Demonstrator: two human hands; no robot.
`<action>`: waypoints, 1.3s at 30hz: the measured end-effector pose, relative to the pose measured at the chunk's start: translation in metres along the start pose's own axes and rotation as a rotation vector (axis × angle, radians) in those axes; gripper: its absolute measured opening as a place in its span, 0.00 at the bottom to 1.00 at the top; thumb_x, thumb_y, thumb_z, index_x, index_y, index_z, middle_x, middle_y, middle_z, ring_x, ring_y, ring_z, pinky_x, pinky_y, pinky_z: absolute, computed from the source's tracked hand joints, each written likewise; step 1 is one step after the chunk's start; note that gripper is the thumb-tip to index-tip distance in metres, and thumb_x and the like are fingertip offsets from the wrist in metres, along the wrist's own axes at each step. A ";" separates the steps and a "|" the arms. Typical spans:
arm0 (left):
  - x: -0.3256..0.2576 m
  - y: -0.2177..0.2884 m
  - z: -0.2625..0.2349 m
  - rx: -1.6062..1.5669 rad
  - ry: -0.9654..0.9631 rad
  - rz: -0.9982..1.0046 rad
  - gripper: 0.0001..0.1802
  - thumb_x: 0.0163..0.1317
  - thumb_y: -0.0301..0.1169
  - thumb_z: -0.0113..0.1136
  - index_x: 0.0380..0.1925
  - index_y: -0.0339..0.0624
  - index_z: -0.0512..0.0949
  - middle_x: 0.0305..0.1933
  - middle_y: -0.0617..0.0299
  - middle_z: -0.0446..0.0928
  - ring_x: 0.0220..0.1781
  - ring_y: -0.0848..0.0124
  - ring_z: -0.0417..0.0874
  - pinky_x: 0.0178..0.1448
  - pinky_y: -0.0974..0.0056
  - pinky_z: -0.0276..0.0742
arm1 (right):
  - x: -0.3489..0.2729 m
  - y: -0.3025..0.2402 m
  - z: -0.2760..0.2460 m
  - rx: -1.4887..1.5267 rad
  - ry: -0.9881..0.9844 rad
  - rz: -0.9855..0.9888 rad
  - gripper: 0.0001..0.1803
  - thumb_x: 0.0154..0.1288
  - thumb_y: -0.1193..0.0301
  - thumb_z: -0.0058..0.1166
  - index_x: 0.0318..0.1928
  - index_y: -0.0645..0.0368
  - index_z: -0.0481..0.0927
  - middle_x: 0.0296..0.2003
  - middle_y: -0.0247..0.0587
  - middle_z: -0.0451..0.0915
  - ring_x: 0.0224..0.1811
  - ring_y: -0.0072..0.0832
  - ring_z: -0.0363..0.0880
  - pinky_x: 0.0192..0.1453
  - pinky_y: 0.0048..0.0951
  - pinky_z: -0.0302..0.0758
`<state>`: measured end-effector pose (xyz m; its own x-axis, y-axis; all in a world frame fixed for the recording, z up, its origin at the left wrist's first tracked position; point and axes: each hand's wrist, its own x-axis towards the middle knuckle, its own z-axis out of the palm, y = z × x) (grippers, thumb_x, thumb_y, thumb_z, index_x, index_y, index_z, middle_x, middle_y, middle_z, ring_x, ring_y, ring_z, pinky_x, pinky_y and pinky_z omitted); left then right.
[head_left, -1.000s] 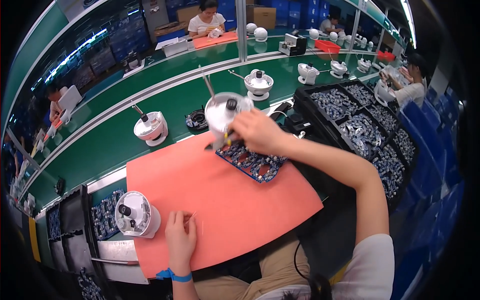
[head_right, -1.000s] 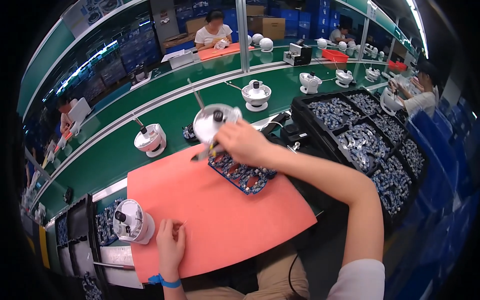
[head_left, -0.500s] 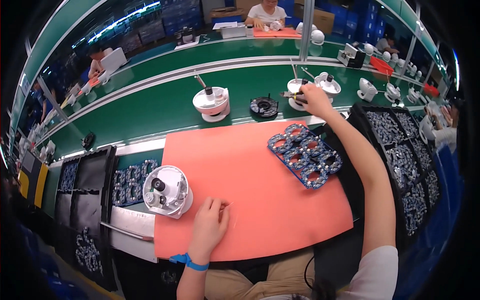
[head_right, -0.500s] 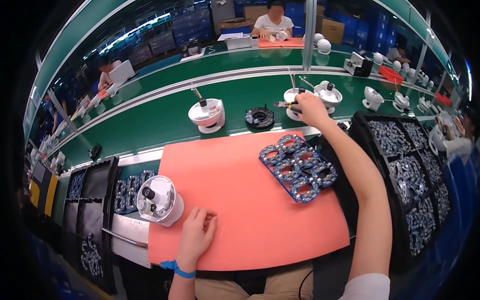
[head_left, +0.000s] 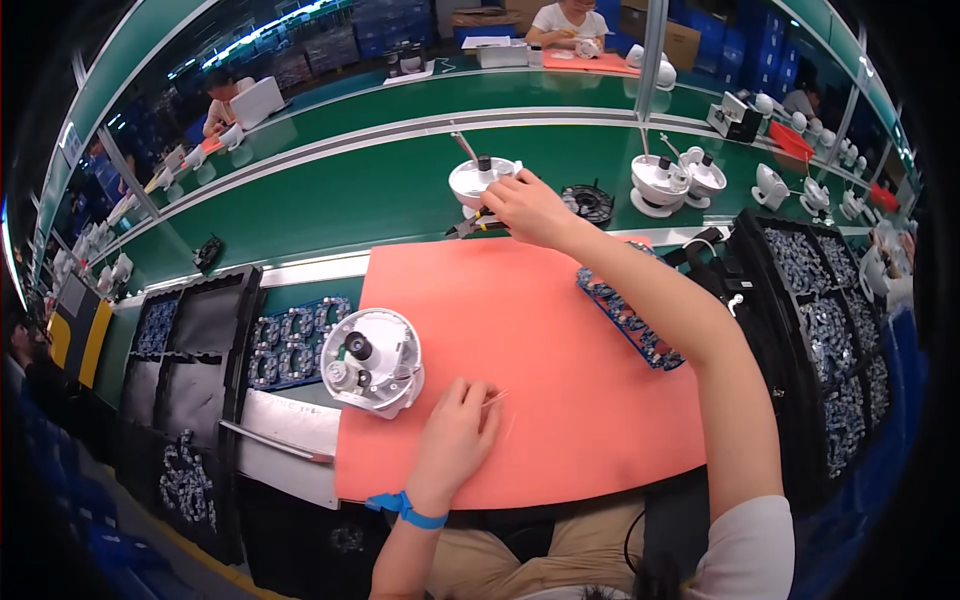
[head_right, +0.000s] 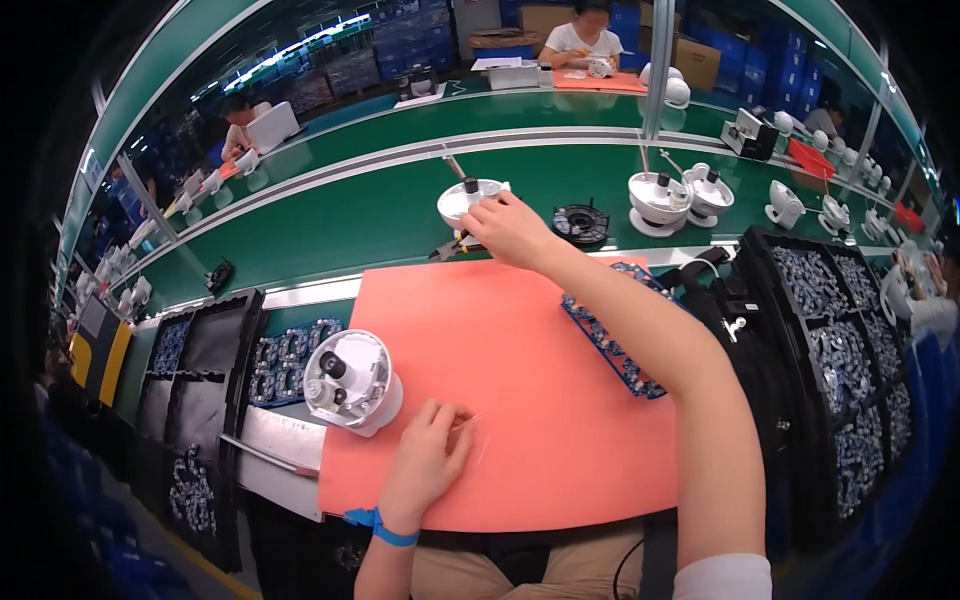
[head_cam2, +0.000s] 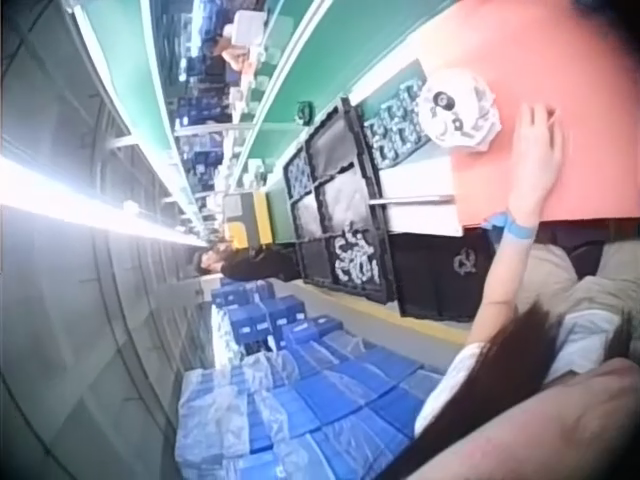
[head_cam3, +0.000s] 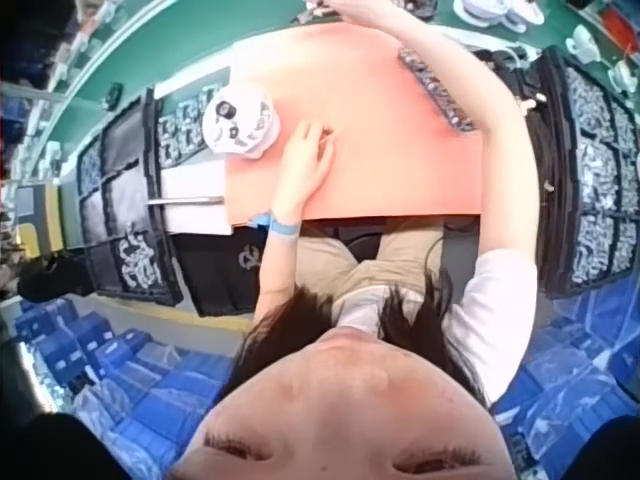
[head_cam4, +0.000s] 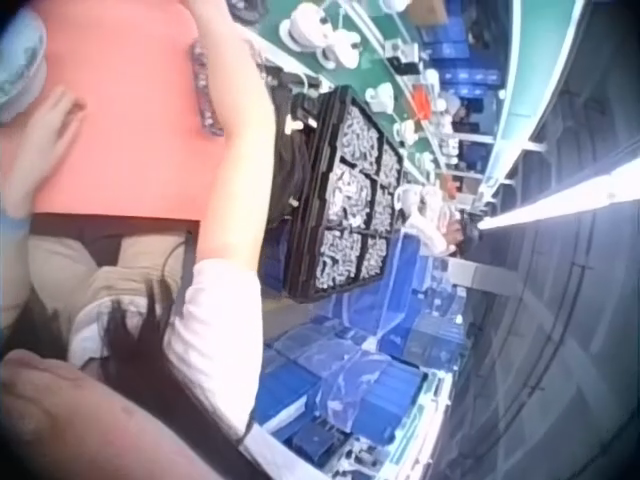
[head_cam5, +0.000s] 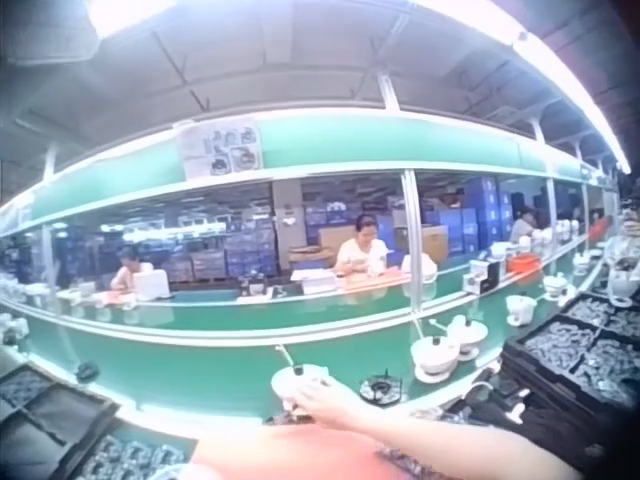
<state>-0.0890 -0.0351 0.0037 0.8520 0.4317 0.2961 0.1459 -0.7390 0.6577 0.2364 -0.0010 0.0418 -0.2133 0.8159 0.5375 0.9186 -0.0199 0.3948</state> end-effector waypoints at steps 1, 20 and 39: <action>-0.001 -0.001 0.000 0.000 0.006 -0.002 0.07 0.61 0.28 0.57 0.35 0.37 0.74 0.36 0.51 0.71 0.39 0.54 0.76 0.41 0.55 0.75 | 0.001 -0.002 0.009 -0.068 -0.026 0.016 0.14 0.53 0.74 0.56 0.42 0.54 0.72 0.35 0.34 0.75 0.42 0.31 0.76 0.47 0.33 0.69; 0.001 0.014 -0.020 -0.254 0.161 0.583 0.12 0.42 0.28 0.62 0.30 0.40 0.76 0.26 0.59 0.69 0.28 0.61 0.72 0.34 0.60 0.67 | -0.107 -0.122 -0.207 0.363 -0.320 -0.002 0.14 0.47 0.76 0.57 0.38 0.53 0.73 0.29 0.29 0.70 0.37 0.30 0.70 0.43 0.34 0.63; 0.051 0.032 -0.015 -0.006 0.130 0.363 0.11 0.54 0.22 0.61 0.40 0.36 0.79 0.34 0.55 0.77 0.38 0.60 0.77 0.41 0.60 0.74 | -0.085 -0.033 -0.208 0.365 -0.301 0.155 0.24 0.36 0.77 0.65 0.41 0.58 0.76 0.37 0.38 0.75 0.45 0.36 0.73 0.49 0.33 0.68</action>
<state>-0.0481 -0.0288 0.0499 0.7771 0.2047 0.5951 -0.1565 -0.8530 0.4978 0.1553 -0.1897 0.1385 -0.0086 0.9510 0.3089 0.9999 0.0054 0.0112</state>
